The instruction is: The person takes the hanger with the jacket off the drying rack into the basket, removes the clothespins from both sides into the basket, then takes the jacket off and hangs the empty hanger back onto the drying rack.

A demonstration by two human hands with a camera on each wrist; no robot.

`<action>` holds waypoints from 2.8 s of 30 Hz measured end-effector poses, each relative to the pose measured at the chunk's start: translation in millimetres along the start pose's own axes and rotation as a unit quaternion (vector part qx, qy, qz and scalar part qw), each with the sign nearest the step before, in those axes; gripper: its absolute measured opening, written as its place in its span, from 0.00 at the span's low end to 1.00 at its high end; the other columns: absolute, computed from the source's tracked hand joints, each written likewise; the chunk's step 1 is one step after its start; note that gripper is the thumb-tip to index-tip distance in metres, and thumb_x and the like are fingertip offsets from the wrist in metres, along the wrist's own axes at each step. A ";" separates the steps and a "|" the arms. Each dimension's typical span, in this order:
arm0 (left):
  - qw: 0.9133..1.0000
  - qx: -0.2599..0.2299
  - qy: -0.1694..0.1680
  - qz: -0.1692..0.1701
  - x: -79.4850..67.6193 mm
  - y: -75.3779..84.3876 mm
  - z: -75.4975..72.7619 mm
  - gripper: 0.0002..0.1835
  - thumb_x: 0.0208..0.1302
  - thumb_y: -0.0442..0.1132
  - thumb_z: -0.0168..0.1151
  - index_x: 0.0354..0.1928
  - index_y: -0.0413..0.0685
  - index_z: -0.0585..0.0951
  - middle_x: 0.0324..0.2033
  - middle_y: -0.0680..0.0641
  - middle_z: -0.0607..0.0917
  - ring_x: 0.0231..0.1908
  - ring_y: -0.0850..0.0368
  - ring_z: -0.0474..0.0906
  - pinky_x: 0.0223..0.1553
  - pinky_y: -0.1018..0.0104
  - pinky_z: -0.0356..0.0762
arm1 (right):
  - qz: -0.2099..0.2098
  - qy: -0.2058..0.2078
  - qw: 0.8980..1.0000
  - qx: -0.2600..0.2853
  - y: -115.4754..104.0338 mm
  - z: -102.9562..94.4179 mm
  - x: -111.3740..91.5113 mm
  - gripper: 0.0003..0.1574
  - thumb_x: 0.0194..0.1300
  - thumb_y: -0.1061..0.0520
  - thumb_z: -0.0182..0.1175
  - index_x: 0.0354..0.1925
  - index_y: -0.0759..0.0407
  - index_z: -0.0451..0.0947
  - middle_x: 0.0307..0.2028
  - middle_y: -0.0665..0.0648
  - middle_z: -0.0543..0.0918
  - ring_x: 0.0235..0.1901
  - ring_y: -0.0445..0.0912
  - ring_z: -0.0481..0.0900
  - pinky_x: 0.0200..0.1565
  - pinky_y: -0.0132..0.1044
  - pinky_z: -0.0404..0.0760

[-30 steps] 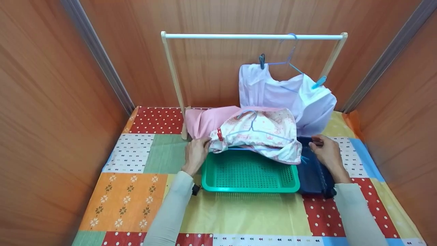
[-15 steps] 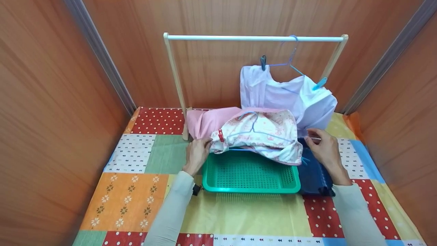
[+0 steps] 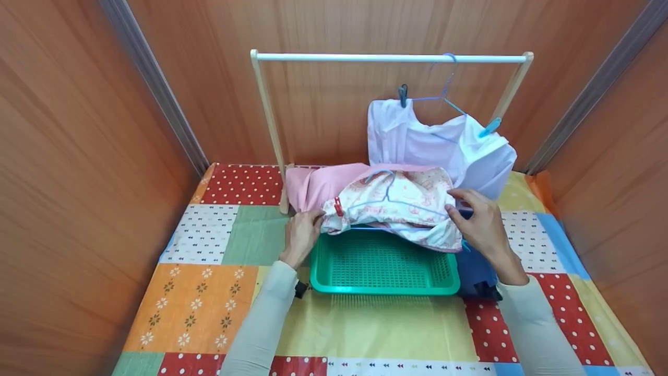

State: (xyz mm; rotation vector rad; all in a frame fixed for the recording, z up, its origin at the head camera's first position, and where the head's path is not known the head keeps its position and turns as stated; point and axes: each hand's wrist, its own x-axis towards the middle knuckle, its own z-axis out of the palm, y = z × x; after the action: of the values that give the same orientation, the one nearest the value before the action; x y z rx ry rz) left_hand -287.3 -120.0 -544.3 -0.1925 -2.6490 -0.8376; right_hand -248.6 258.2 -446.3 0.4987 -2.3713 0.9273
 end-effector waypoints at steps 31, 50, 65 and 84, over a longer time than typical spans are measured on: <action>1.000 0.015 0.011 0.008 2.7 -0.1 0.8 0.07 0.66 0.40 0.64 0.41 0.52 0.89 0.31 0.46 0.90 0.31 0.48 0.85 0.32 0.50 0.80 | -0.119 -0.084 0.986 0.079 -61.6 110.5 22.5 0.17 0.64 0.59 0.66 0.52 0.58 0.82 0.47 0.56 0.86 0.46 0.51 0.84 0.48 0.46 0.83; 1.000 0.009 0.003 0.008 2.0 -0.2 2.8 0.08 0.67 0.39 0.63 0.43 0.51 0.88 0.34 0.46 0.90 0.31 0.50 0.85 0.33 0.52 0.80 | -0.134 -0.146 0.980 -0.025 -75.4 164.3 40.3 0.24 0.63 0.58 0.67 0.57 0.60 0.78 0.54 0.58 0.82 0.55 0.52 0.79 0.58 0.45 0.78; 1.000 0.017 0.007 0.011 1.8 1.2 2.8 0.07 0.67 0.39 0.63 0.41 0.51 0.88 0.31 0.47 0.90 0.29 0.51 0.84 0.30 0.54 0.79 | -0.094 -0.234 0.965 -0.066 -79.8 185.3 61.5 0.24 0.69 0.54 0.60 0.60 0.62 0.76 0.54 0.62 0.83 0.55 0.54 0.81 0.57 0.48 0.79; 0.999 0.023 0.023 0.019 0.5 1.6 3.2 0.06 0.66 0.39 0.63 0.39 0.50 0.88 0.30 0.46 0.89 0.29 0.49 0.84 0.29 0.53 0.79 | -0.087 -0.221 0.971 -0.041 -78.8 195.1 65.0 0.07 0.68 0.57 0.61 0.41 0.60 0.78 0.29 0.56 0.86 0.31 0.49 0.83 0.38 0.46 0.82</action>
State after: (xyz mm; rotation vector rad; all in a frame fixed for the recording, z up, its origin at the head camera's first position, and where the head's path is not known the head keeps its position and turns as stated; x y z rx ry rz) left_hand -288.3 -116.9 -545.7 -0.2083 -2.6107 -0.7583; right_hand -327.3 56.7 -487.7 0.9456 -2.6876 0.6877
